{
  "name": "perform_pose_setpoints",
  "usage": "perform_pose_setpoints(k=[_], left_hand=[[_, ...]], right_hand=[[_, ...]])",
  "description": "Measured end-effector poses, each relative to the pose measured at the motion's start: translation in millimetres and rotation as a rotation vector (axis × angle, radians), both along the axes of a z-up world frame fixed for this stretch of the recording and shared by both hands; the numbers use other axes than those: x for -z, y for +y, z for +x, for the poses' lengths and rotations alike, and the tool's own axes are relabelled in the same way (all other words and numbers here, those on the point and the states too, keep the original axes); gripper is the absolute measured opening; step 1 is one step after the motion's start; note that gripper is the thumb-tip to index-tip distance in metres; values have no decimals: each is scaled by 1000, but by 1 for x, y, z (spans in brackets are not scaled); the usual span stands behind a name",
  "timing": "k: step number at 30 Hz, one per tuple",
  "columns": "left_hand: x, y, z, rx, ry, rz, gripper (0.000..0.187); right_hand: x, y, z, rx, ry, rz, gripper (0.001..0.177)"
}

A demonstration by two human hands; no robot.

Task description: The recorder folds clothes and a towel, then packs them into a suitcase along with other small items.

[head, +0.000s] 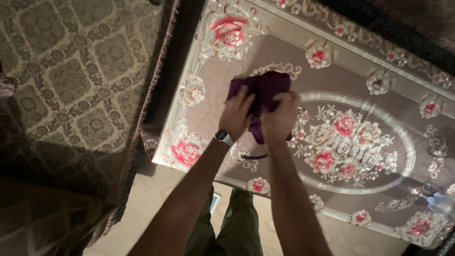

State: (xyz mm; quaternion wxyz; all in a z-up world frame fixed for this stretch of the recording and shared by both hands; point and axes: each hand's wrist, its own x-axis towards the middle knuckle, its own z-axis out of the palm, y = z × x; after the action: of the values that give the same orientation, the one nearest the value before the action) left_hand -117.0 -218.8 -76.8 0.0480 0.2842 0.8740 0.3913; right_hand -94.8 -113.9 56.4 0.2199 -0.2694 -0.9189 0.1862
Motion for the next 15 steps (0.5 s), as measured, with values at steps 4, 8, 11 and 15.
perform_pose_setpoints(k=[4, 8, 11, 15], left_hand=[[-54, -16, -6, -220, -79, -18, 85], [-40, -20, 0, -299, -238, 127, 73], [15, -12, 1, -308, -243, 273, 58], [19, 0, 3, -350, -284, 404, 39]], right_hand=[[24, 5, -6, -170, -54, 80, 41], [18, 7, 2, -155, -89, -437, 50], [30, 6, 7, 26, -99, -307, 66], [46, -7, 16, 89, -147, -126, 82]])
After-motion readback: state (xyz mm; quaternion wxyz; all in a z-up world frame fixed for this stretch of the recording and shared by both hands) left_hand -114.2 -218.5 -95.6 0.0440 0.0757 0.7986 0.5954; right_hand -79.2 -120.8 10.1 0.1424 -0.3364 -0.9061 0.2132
